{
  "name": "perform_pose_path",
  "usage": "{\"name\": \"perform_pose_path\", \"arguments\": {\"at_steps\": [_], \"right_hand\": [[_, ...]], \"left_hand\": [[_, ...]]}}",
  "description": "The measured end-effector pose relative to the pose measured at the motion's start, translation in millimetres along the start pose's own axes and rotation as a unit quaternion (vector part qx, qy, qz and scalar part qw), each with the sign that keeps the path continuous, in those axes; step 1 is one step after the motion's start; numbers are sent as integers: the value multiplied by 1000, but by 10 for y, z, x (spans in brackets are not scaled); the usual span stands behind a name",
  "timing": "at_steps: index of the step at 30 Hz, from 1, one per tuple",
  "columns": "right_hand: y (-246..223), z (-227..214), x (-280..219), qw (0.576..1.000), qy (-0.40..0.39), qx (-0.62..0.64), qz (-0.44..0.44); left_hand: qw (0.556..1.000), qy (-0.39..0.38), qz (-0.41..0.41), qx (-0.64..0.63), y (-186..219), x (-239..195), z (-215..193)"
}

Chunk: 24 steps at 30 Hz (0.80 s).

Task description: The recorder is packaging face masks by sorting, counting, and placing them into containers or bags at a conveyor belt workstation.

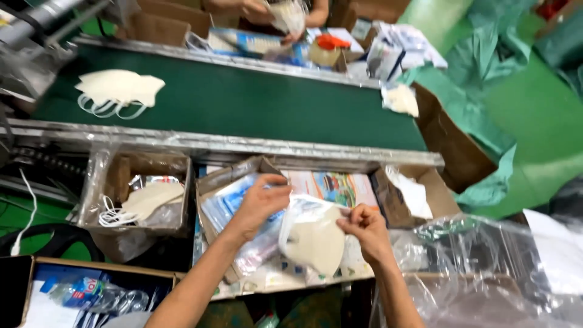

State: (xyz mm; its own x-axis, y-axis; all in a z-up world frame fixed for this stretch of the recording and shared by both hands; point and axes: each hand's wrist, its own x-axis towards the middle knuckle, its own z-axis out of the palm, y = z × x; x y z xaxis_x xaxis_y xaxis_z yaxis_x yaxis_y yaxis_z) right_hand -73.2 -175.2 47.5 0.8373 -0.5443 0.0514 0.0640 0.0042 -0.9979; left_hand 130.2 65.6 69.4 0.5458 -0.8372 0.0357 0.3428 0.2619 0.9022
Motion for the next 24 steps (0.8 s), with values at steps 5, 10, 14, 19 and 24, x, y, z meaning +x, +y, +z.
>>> {"name": "perform_pose_path", "arguments": {"at_steps": [5,10,14,19,24], "right_hand": [[-320,-153,772,982,109,132,-78],[-621,31,980,979,125,162,-9],[619,-161,1006,998,-3,50,-43],[1191,279,346,998,46,-8,-38],[1501,348,219,992,84,-53,-79]], "left_hand": [[976,137,158,-65,183,-9,-454],[972,172,155,34,135,-91,-592],[936,250,139,206,111,-146,-512],[772,333,307,447,-74,-635,-129],[698,324,373,518,-252,-1156,-11]]}}
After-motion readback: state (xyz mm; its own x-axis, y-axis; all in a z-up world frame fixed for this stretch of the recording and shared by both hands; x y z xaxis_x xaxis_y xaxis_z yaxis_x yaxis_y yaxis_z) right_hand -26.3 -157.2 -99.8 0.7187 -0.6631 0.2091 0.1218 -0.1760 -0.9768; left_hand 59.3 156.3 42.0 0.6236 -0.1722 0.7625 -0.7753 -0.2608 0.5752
